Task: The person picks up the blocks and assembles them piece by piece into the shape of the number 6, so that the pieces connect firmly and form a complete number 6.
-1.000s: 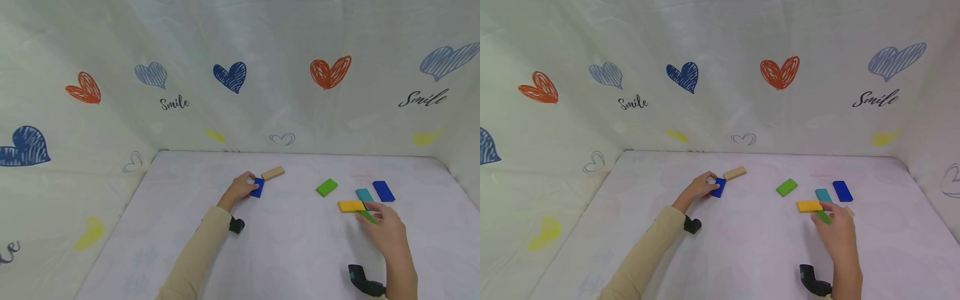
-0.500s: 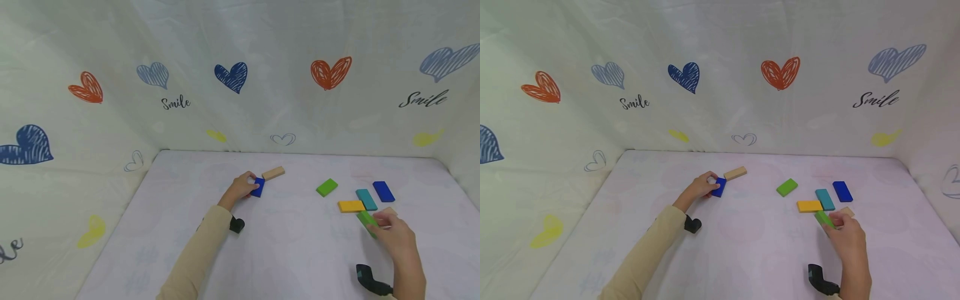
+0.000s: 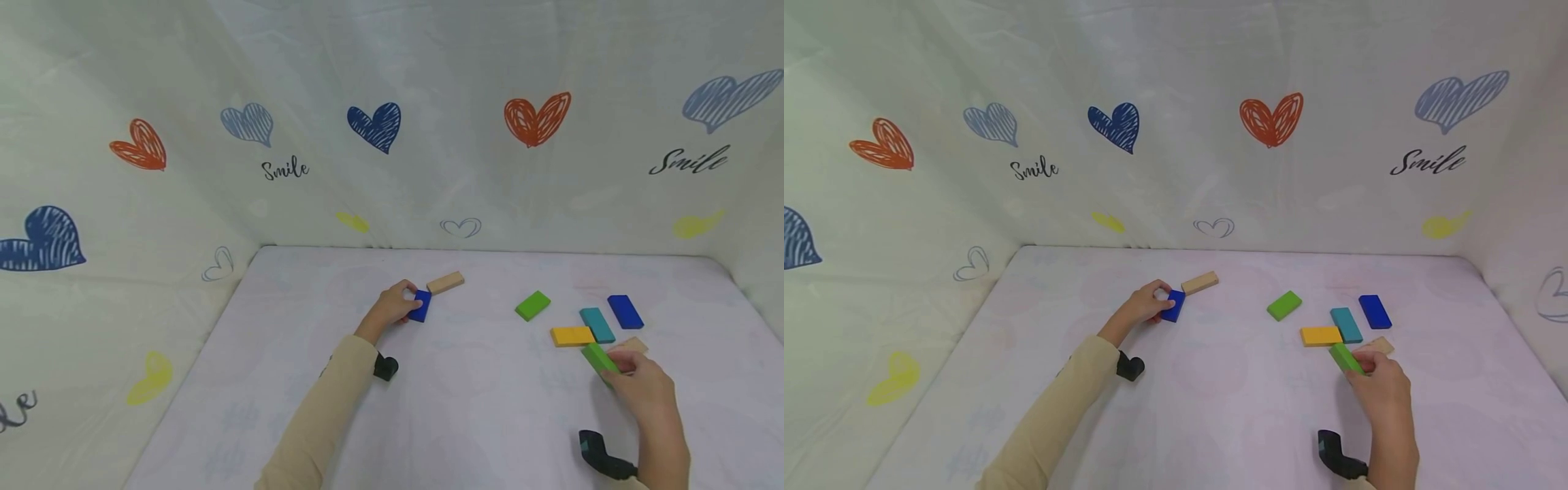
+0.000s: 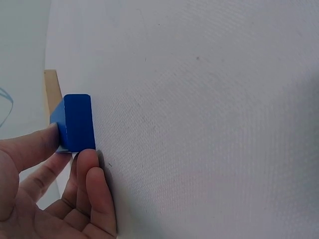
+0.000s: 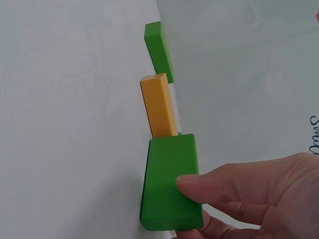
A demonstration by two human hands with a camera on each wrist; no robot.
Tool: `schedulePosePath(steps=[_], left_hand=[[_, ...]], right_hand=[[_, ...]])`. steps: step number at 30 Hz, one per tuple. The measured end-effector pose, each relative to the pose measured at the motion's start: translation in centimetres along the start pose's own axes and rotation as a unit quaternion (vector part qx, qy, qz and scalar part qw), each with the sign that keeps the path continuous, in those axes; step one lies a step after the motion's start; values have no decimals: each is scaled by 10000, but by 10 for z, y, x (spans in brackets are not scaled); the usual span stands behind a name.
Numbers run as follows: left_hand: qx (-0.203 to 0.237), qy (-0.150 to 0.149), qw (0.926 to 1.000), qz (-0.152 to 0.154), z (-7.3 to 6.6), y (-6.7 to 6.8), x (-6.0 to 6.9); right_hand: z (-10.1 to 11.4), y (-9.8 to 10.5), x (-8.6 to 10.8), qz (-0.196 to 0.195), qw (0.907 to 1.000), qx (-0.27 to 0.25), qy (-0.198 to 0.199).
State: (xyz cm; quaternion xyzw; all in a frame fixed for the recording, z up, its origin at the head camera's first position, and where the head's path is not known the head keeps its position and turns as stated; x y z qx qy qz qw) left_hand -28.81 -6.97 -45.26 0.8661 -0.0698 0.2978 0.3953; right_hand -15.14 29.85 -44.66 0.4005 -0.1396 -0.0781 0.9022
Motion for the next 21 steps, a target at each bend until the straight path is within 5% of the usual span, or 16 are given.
schedulePosePath(steps=[21], left_hand=[[74, 36, 10000, 4, 1, -1, -2]], right_hand=[[8, -2, 1, 67, 9999, 54, 131]])
Point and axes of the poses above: each hand's wrist, its own x-axis away from the middle knuckle, its own y-axis out of the back of the hand, z = x × y, the point moved 6 cm from there along -x, towards the middle knuckle, and after that the axes turned 13 degrees about y, right-handed, at the moved point
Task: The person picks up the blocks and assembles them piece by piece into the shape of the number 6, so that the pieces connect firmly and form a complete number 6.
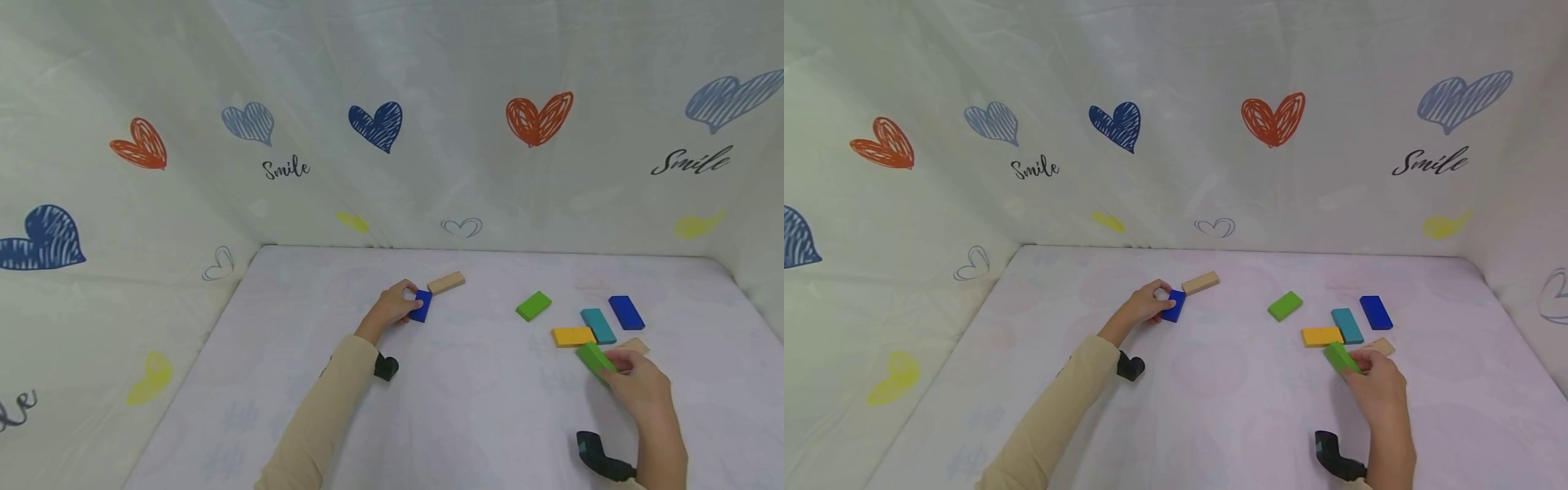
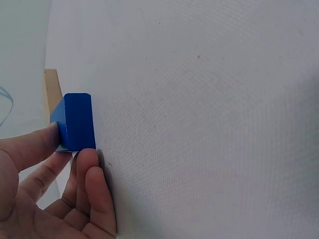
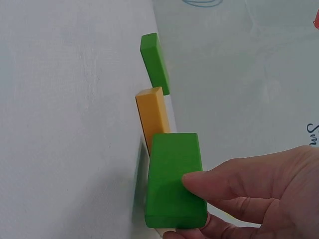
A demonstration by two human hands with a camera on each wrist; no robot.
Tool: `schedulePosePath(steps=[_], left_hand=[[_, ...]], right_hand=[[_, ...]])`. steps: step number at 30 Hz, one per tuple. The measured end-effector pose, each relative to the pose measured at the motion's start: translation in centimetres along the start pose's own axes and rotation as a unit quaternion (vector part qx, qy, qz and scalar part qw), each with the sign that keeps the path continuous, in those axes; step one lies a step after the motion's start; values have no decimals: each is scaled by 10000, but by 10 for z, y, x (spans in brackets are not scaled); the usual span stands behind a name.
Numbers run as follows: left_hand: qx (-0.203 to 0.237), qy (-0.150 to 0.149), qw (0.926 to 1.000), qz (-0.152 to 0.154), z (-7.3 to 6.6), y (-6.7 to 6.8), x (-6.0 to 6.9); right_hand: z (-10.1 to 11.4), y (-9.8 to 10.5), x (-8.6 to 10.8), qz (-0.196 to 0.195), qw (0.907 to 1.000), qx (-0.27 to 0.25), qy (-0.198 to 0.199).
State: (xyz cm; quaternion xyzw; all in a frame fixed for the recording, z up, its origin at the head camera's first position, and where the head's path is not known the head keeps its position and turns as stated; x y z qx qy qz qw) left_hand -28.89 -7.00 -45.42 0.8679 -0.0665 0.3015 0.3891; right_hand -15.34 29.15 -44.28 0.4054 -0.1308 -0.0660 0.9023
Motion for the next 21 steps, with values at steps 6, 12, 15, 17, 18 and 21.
schedulePosePath(steps=[6, 12, 15, 17, 18, 21], left_hand=[[10, 34, 10000, -47, -1, 0, 0], [19, 83, 10000, -36, -1, 0, 0], [33, 111, 9999, -20, -1, 0, -1], [19, 113, 9999, -27, -1, 0, -2], [4, 106, 9999, -25, -1, 0, -2], [-52, 73, 10000, -30, 0, 0, -3]], right_hand=[[8, -3, 0, 86, 9999, -41, 110], [17, -5, 1, 161, 9996, -108, 189], [19, -7, 0, 238, 9993, -140, 240], [21, -10, 0, 328, 9988, -161, 321], [22, -11, 0, 377, 9985, -158, 366], [27, -15, 1, 477, 9973, -205, 525]])
Point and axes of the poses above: each hand's wrist, its own x-axis away from the middle knuckle, its own y-axis out of the back of the hand, z = x × y, the point moved 6 cm from there along -x, towards the middle knuckle, and after that the axes turned 13 degrees about y, right-handed, at the moved point
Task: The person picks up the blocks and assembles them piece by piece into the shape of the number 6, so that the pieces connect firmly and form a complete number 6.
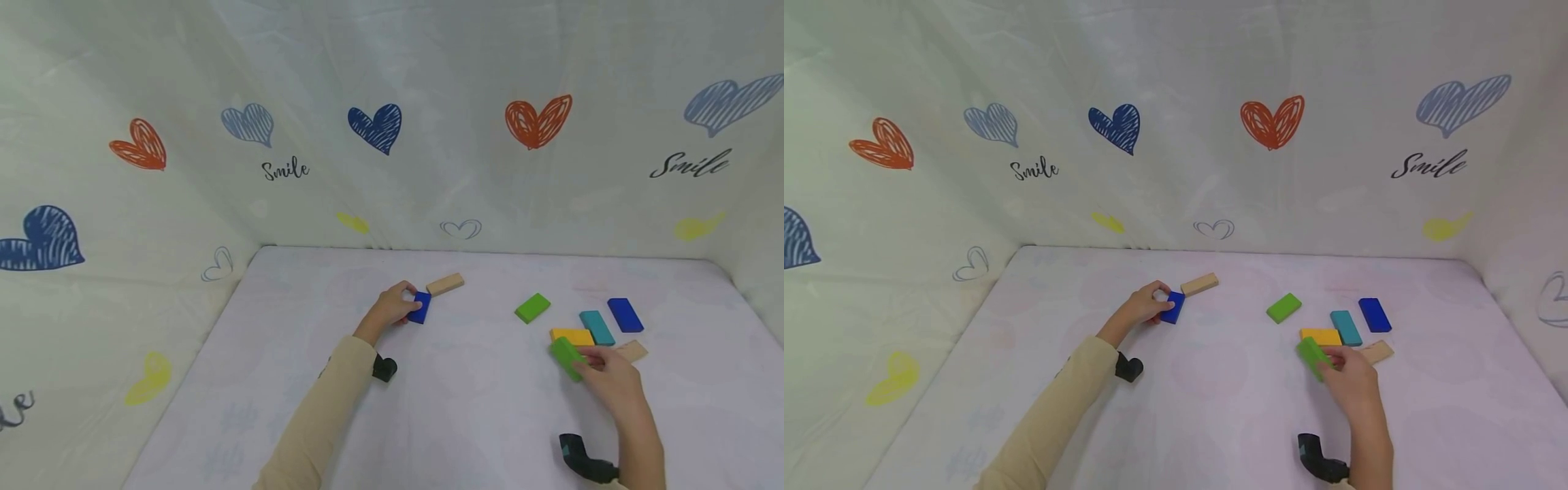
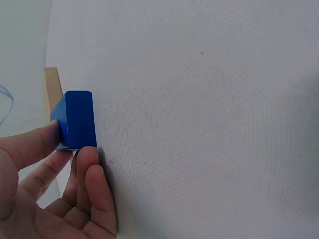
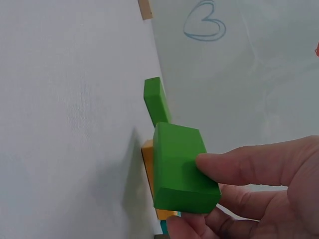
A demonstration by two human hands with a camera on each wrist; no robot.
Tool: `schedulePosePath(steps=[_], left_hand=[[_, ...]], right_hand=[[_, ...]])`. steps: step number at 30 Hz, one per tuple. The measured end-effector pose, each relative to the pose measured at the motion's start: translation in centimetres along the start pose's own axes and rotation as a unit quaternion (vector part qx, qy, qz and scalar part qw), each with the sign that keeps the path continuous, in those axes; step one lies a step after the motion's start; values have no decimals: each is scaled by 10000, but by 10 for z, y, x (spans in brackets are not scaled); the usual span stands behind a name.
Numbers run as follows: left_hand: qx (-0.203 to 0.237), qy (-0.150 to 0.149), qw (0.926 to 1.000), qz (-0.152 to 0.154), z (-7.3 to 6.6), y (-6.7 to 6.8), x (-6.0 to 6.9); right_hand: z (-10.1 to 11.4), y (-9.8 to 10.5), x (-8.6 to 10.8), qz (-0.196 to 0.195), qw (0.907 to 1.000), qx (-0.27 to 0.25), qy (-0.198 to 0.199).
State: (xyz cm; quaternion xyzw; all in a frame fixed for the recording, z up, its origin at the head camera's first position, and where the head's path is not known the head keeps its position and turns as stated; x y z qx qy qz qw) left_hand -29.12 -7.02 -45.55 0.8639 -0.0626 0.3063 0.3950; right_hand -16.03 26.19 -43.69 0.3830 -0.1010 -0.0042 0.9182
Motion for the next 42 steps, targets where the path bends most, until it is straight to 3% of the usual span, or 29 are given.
schedulePosePath(steps=[13, 23, 33, 42], left_hand=[[-23, -125, 9999, -1, 0, 0, 0], [-17, -80, 10000, -16, 0, -1, -1], [-109, 110, 9999, 1, 0, -3, -8], [-34, 69, 10000, -38, 0, 0, 1]], right_hand=[[29, -20, 3, 7, 9967, -176, 793], [55, -50, 3, 61, 9932, -409, 1089], [85, -92, 7, 368, 9823, -1503, 1058], [112, -128, 9, 490, 9646, -2264, 1265]])
Point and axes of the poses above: each hand's wrist, its own x-axis away from the middle knuckle, its own y-axis out of the back of the hand, z = x × y, the point moved 6 cm from there along -x, towards the middle knuckle, and after that the axes turned 13 degrees about y, right-handed, at the moved point
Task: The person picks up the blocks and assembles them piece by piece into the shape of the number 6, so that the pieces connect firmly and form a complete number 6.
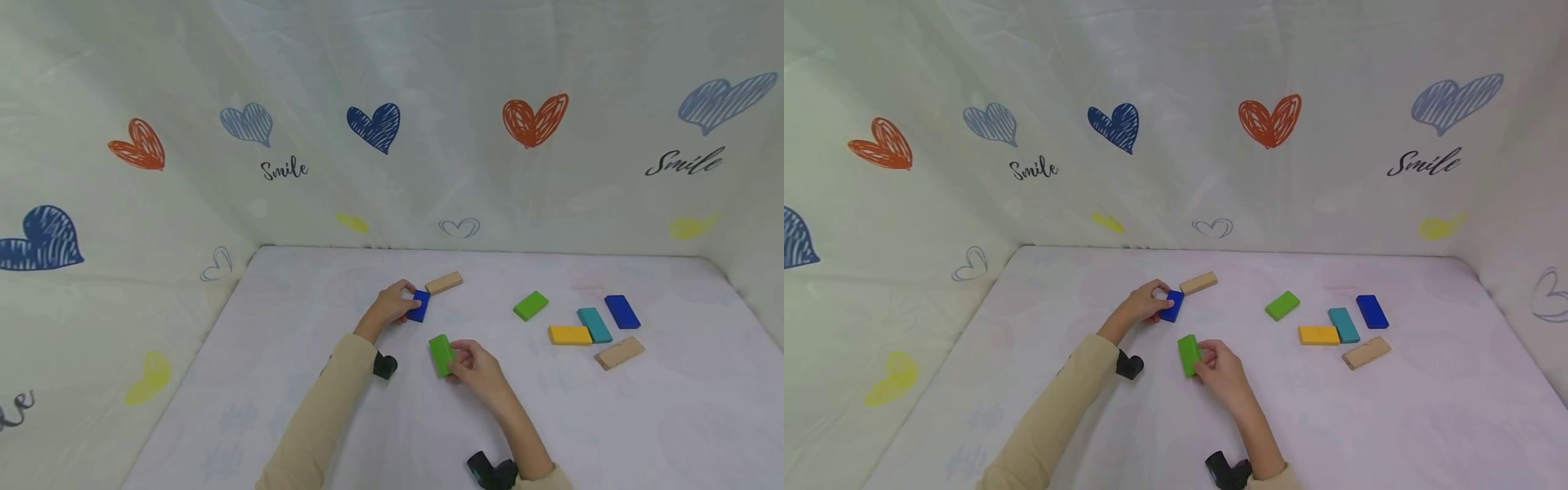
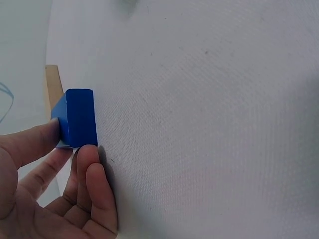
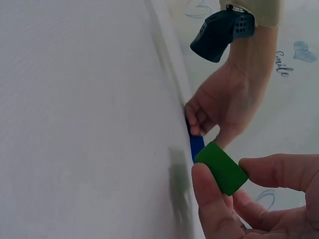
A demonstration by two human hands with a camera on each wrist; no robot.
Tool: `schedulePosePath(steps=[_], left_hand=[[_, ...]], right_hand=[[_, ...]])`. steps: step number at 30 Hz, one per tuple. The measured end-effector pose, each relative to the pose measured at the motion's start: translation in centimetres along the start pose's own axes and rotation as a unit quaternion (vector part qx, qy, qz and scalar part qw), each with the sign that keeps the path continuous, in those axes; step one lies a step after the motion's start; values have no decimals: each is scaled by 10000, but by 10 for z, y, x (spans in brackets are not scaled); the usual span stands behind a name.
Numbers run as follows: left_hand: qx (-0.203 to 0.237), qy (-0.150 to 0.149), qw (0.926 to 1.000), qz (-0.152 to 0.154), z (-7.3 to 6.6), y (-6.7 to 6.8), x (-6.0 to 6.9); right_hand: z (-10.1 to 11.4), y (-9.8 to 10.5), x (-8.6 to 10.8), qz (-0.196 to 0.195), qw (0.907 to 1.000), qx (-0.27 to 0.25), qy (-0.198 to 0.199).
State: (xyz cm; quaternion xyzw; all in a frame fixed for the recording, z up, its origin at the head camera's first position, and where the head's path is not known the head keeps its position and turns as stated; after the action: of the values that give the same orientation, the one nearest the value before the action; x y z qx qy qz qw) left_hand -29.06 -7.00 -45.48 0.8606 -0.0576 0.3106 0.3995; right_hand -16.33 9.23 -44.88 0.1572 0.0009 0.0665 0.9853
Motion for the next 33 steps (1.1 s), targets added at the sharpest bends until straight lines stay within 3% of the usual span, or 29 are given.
schedulePosePath(steps=[5, 10, 14, 20, 27, 33], left_hand=[[10, 54, 10000, 12, 2, -2, -4], [126, 122, 9998, 9, 2, -3, -6], [132, -23, 9999, 3, 1, -3, -3], [54, -51, 10000, -34, 1, 0, -2], [80, -42, 9999, -53, 1, 1, -3], [119, -56, 9999, -18, 1, 0, -3]], right_hand=[[1, -16, -6, 184, 9998, 88, 75], [1, -26, -14, 392, 9968, 666, 215], [2, -30, -20, 502, 9948, 871, 160], [4, -34, -29, 626, 9948, 796, 99], [6, -38, -37, 553, 9970, 429, 330], [0, -40, -42, 440, 9984, 343, -34]])
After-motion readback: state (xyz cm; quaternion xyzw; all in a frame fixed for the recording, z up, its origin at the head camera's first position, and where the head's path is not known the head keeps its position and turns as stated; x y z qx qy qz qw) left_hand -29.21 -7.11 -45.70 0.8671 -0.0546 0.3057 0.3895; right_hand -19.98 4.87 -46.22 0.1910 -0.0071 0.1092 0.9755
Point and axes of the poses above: each hand's wrist, its own x-axis away from the middle knuckle, its own y-axis out of the back of the hand, z = x × y, the point moved 6 cm from there along -x, towards the middle knuckle, and after that the axes turned 13 degrees about y, right-handed, at the moved point
